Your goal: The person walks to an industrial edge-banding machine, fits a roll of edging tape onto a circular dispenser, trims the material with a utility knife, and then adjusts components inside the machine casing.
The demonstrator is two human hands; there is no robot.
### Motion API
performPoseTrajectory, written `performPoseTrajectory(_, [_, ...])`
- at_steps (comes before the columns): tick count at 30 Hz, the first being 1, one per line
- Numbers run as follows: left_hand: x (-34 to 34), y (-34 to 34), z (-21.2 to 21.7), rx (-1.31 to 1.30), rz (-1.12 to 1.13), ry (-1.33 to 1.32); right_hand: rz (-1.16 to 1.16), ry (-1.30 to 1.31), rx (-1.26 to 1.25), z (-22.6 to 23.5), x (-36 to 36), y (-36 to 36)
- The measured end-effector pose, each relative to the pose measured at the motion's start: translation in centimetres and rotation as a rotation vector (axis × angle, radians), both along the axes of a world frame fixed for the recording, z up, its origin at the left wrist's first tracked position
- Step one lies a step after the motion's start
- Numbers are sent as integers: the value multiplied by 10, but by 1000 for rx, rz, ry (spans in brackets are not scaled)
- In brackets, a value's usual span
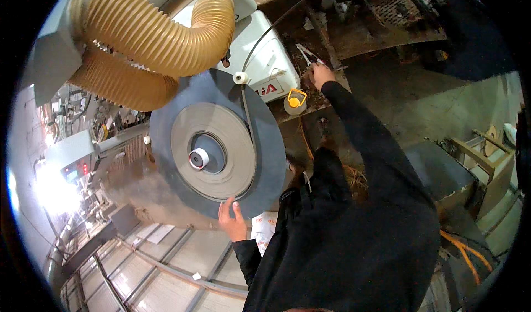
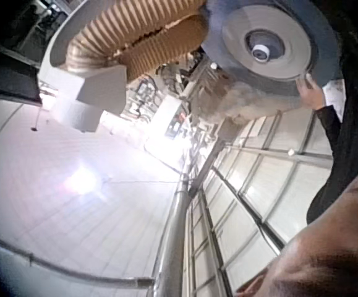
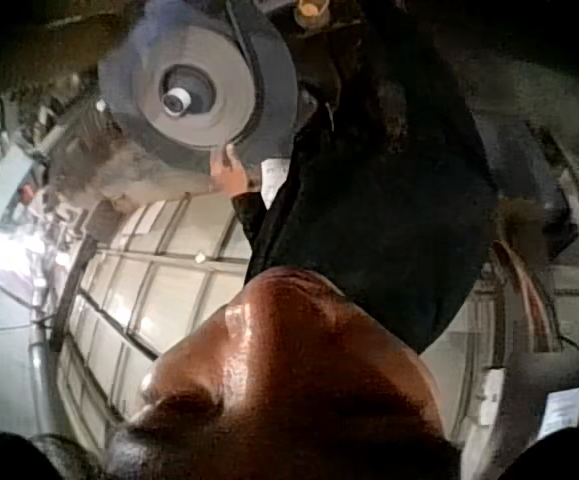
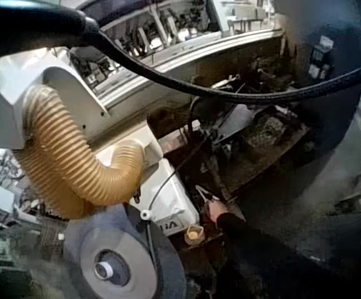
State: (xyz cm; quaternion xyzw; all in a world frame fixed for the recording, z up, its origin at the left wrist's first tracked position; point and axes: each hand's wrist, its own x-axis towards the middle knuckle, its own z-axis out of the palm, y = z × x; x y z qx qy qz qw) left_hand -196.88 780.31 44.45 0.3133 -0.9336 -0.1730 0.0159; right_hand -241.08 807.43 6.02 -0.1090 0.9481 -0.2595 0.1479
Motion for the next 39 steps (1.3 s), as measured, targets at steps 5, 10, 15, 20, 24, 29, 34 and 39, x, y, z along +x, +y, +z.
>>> performPoseTrajectory(5, [7,10,-6,42,191,3,-77,54,241,-58,-48,-26])
performPoseTrajectory(10, [-11,35,-1,34,199,-6,-78,-18,384,-98,-78,-6])
performPoseTrajectory(15, [-18,42,5,14,200,-31,-43,-220,340,-72,-91,-8])
performPoseTrajectory(20, [-19,20,20,-55,169,12,-365,-47,-589,-1,-38,27])
performPoseTrajectory(24, [-33,17,21,-58,173,92,-468,215,-719,38,27,87])
performPoseTrajectory(29, [-55,48,9,141,143,160,-428,56,-826,127,126,92])
performPoseTrajectory(34, [-76,81,-1,762,134,337,91,105,-728,262,187,4])
performPoseTrajectory(39, [-60,75,-17,1174,181,644,435,-68,-767,337,256,-74])
